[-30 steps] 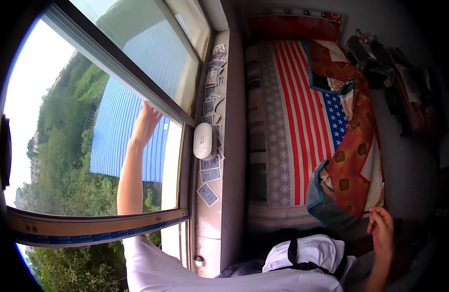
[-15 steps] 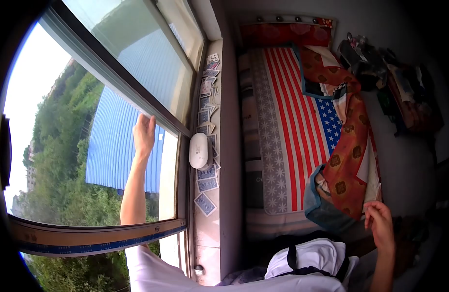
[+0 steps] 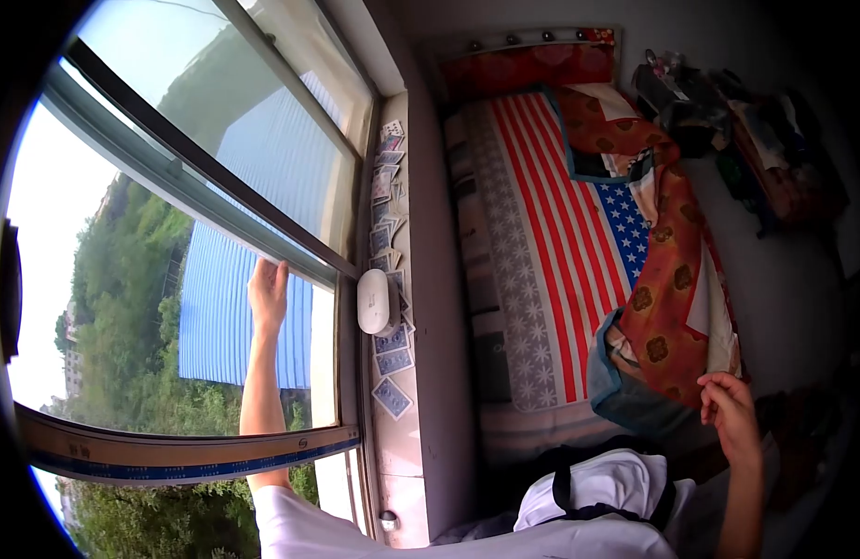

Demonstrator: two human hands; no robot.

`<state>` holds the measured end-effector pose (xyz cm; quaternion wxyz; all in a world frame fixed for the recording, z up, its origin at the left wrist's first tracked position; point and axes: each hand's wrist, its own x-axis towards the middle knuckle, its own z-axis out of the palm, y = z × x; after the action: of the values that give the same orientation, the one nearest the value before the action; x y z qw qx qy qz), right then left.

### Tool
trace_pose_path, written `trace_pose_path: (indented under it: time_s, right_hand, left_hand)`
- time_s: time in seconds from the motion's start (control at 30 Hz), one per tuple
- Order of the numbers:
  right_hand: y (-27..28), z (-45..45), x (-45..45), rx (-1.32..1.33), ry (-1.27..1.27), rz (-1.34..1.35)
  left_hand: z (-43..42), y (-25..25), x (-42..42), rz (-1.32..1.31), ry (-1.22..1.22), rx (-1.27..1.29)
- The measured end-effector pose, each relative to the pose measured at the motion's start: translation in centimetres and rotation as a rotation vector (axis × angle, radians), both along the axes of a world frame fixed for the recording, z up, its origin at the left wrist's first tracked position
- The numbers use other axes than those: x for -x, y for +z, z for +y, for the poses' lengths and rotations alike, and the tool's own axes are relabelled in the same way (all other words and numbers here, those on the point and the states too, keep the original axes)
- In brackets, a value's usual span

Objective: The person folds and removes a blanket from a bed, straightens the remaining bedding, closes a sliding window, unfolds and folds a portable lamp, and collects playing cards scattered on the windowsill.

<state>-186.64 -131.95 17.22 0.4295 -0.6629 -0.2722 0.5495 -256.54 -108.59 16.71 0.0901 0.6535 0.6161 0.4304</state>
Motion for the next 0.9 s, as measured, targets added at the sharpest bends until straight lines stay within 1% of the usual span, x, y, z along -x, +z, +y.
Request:
trace_pose_path:
  time_s: [0.07, 0.17, 0.2, 0.3, 0.33, 0.43, 0.47, 0.5, 0.6, 0.7, 0.73, 0.83, 0.87, 0.9]
  right_hand:
    - [-0.1, 0.7, 0.4, -0.014, 0.057, 0.02]
    - [0.1, 1.5, 0.8, -0.032, 0.1, 0.039]
    - [0.0, 1.6, 0.8, -0.033, 0.109, 0.047]
    - [-0.7, 2.2, 0.2, -0.029, 0.145, 0.055]
    - [-0.8, 2.5, 0.0, -0.021, 0.154, 0.065]
    - [-0.7, 3.1, 0.0, -0.004, 0.174, 0.071]
    - [-0.5, 3.1, 0.1, -0.005, 0.179, 0.057]
    - [-0.4, 3.1, 0.1, -0.006, 0.182, 0.043]
    - [-0.9, 2.3, -0.5, -0.016, 0.14, 0.036]
    - [-0.8, 0.8, -0.6, -0.029, 0.089, 0.051]
    - [-0.9, 0.3, -0.8, -0.027, 0.074, 0.05]
    - [-1.0, -0.9, -1.1, -0.001, -0.006, 0.033]
    - [-1.1, -1.1, -1.1, -0.006, -0.007, 0.038]
    - [-1.2, -1.2, -1.2, -0.014, -0.007, 0.04]
  left_hand:
    - [-0.2, -0.2, 0.2, -0.022, -0.015, -0.014]
    - [-0.8, 0.1, 0.4, 0.013, 0.011, 0.048]
    - [-1.2, 0.0, 0.6, -0.117, -0.024, 0.069]
    - [-3.1, 0.0, -0.2, 0.043, -0.08, 0.18]
    - [-3.1, -1.4, 0.2, -0.021, -0.089, 0.175]
    - [-2.7, -1.5, 0.1, -0.109, -0.114, 0.126]
    - [-2.3, -1.0, 0.1, -0.181, -0.153, 0.112]
    - [-1.8, -0.6, 0.5, -0.19, -0.206, 0.106]
    - [-0.5, -0.1, 0.8, -0.198, -0.165, 0.096]
    - [-0.5, 0.1, -0.2, -0.098, -0.05, 0.061]
    - [-0.3, -0.3, -0.4, -0.11, -0.035, 0.006]
    - [-0.8, 0.3, -1.4, -0.015, 0.02, -0.005]
    - [-0.8, 0.6, -1.2, 0.039, 0.041, 0.029]
    - [-0.8, 0.8, -1.1, 0.035, 0.033, 0.014]
